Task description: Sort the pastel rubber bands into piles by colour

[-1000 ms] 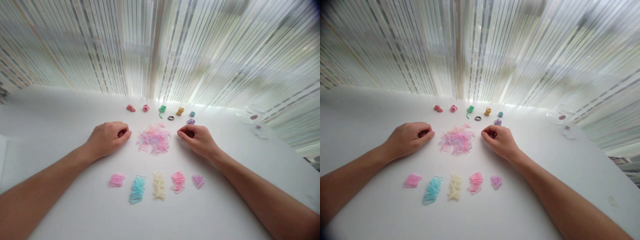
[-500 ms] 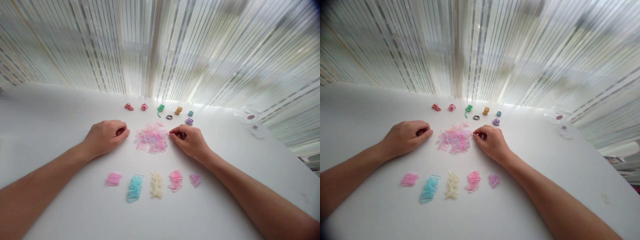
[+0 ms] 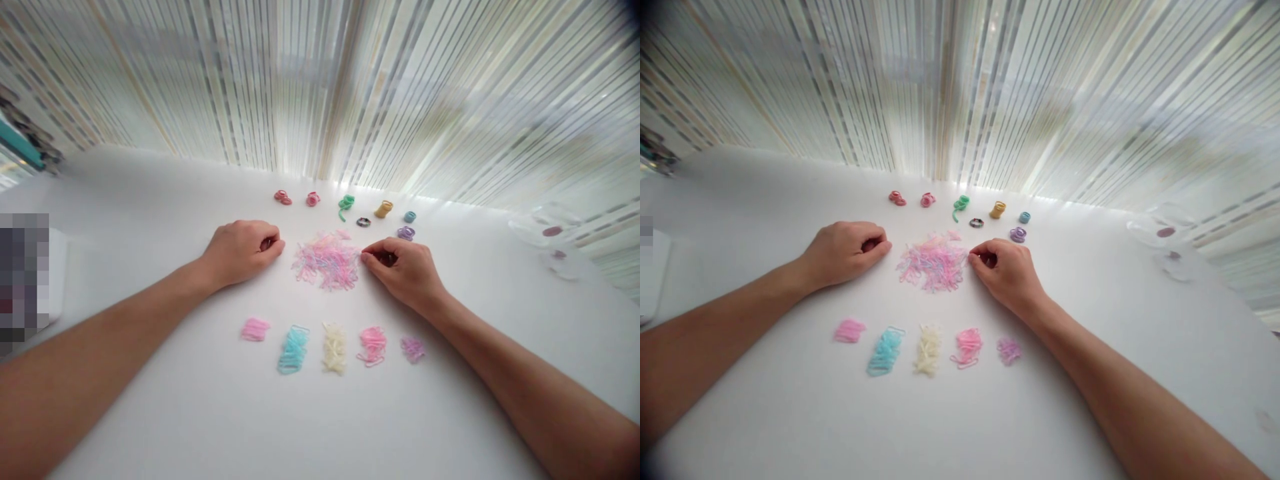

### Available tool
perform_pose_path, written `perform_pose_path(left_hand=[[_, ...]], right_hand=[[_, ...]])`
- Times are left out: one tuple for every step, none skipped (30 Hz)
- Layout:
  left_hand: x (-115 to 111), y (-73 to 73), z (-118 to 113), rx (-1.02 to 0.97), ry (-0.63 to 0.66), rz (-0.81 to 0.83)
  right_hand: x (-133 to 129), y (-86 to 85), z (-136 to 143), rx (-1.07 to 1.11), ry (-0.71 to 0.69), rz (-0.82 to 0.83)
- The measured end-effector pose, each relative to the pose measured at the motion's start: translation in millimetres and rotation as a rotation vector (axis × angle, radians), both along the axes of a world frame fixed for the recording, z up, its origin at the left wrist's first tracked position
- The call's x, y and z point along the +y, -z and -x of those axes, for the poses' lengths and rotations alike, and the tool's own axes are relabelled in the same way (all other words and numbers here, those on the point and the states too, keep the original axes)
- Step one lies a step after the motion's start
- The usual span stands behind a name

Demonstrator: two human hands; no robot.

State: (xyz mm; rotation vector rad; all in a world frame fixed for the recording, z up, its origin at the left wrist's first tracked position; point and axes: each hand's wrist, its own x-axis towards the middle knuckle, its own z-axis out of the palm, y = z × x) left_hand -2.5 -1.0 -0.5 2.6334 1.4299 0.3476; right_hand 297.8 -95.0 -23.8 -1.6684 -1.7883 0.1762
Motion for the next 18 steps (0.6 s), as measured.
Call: perform_pose_path(left_hand=[[0.1,0.1,0.0,0.001,0.002,-0.002],[0.2,0.1,0.0,0.002,0.003,-0.002],[0.2,0.0,0.0,0.004,0.003,-0.001],[0.1,-0.2,-0.1,0.006,0.001,0.002],[0.0,-0.4,-0.1,0.008,-0.002,0.007],[-0.2,-0.7,0.0,0.009,-0.004,0.011],[-0.3,-0.9,0.2,0.008,-0.006,0.016],[-0.5,-1.1,0.5,0.006,-0.005,0.02],[-0.6,-1.2,0.8,0.003,-0.003,0.023],[-0.5,-1.3,1.1,0.0,-0.001,0.023],[-0.4,-1.2,1.4,-0.002,0.001,0.023],[-0.3,-1.0,1.7,-0.003,0.002,0.023],[0.0,-0.6,1.8,-0.004,0.001,0.022],[0.3,-0.2,2.0,-0.005,0.0,0.022],[0.6,0.3,2.1,-0.006,0.0,0.021],[0.9,0.8,2.3,-0.008,0.001,0.019],[1.1,1.3,2.4,-0.011,0.003,0.017],[1.2,1.8,2.5,-0.014,0.004,0.016]], right_hand=[[0.5,0.2,0.2,0.003,0.006,0.006],[0.8,0.3,0.5,0.007,0.01,0.012],[1.0,0.2,0.9,0.011,0.009,0.019],[1.1,0.0,1.2,0.018,0.006,0.025],[0.9,-0.2,1.5,0.029,0.001,0.031],[0.7,-0.3,1.6,0.043,-0.005,0.036],[0.3,-0.3,1.5,0.058,-0.01,0.041],[-0.1,-0.2,1.3,0.071,-0.014,0.046],[-0.6,0.1,0.9,0.083,-0.016,0.049],[-1.0,0.5,0.4,0.089,-0.017,0.052],[-1.5,0.8,-0.1,0.091,-0.017,0.054],[-1.9,1.1,-0.6,0.09,-0.018,0.056],[-2.3,1.2,-1.1,0.089,-0.019,0.055],[-2.8,1.1,-1.5,0.089,-0.021,0.055],[-3.2,0.8,-1.9,0.094,-0.02,0.053],[-3.5,0.3,-2.1,0.101,-0.018,0.052],[-3.8,-0.4,-2.3,0.111,-0.012,0.048],[-4.1,-1.1,-2.4,0.123,-0.007,0.045]])
